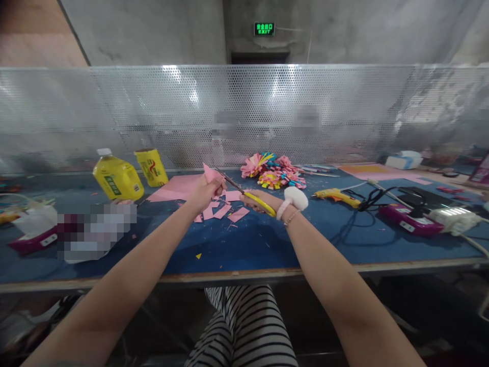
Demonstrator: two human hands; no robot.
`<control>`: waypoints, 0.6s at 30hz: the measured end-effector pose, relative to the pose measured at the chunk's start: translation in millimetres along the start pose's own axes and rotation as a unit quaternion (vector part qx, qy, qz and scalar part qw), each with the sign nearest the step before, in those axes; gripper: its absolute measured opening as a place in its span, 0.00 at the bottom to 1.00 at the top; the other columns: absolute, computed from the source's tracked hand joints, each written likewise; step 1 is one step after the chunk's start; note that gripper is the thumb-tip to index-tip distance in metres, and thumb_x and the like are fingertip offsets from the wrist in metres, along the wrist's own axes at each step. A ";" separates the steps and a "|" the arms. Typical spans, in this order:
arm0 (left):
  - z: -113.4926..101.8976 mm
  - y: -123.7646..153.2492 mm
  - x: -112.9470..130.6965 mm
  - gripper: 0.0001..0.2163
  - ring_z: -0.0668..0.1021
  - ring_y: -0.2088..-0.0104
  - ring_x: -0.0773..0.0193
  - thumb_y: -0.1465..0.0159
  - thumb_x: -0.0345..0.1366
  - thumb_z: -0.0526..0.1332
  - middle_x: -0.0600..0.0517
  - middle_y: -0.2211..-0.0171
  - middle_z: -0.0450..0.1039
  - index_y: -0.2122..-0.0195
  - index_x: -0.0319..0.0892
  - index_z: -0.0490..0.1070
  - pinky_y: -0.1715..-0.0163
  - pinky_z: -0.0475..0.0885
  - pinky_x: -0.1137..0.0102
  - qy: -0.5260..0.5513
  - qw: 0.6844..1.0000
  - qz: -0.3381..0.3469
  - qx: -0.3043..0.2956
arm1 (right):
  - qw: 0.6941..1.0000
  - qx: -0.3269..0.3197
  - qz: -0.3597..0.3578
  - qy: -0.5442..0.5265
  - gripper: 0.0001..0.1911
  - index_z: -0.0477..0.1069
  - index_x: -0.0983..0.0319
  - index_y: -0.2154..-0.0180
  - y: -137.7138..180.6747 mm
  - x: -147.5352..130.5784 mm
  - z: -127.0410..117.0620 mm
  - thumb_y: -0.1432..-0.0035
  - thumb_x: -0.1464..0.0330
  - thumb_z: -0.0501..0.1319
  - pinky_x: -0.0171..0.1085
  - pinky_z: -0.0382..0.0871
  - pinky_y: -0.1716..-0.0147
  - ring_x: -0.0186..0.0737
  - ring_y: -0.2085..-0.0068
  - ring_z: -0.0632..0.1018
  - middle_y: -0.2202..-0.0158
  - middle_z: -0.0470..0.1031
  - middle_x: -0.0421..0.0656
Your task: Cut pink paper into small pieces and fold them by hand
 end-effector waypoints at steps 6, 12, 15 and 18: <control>2.0 0.5 0.0 0.09 0.57 0.85 0.74 0.44 0.40 0.52 0.57 0.85 0.58 0.76 0.41 0.59 0.82 0.52 0.73 0.055 0.998 -0.009 -0.008 | 1.000 -0.011 -0.004 -0.009 0.23 0.59 0.63 0.76 -1.4 1.7 -0.8 0.57 0.48 0.56 0.26 0.45 0.88 0.22 0.85 0.55 0.82 0.55 0.33; 3.4 0.2 -0.3 0.09 0.59 0.84 0.75 0.44 0.41 0.53 0.56 0.81 0.63 0.72 0.41 0.56 0.82 0.53 0.73 0.087 0.996 -0.009 -0.004 | 1.000 -0.006 -0.009 0.001 0.22 0.59 0.63 0.75 -1.9 2.9 -0.9 0.55 0.49 0.56 0.26 0.46 0.89 0.22 0.85 0.55 0.82 0.55 0.33; 3.2 0.6 -1.2 0.07 0.59 0.84 0.75 0.43 0.38 0.52 0.57 0.80 0.64 0.70 0.42 0.54 0.82 0.53 0.74 0.079 0.997 -0.004 -0.001 | 1.000 -0.010 -0.014 0.010 0.21 0.59 0.63 0.74 -1.3 1.7 -0.4 0.54 0.50 0.55 0.25 0.46 0.89 0.22 0.85 0.55 0.82 0.54 0.33; 3.0 0.5 -3.8 0.07 0.59 0.84 0.76 0.42 0.36 0.52 0.57 0.79 0.65 0.69 0.43 0.51 0.81 0.53 0.74 0.081 0.997 0.007 0.005 | 1.000 -0.017 -0.016 0.017 0.21 0.58 0.63 0.74 -1.0 1.0 0.1 0.53 0.50 0.55 0.25 0.46 0.88 0.21 0.84 0.55 0.81 0.54 0.33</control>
Point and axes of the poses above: each hand's wrist, its own y-axis away from the middle knuckle, its own z-axis out of the palm, x = y × z, the point moved 2 cm from there along -y, towards the middle knuckle
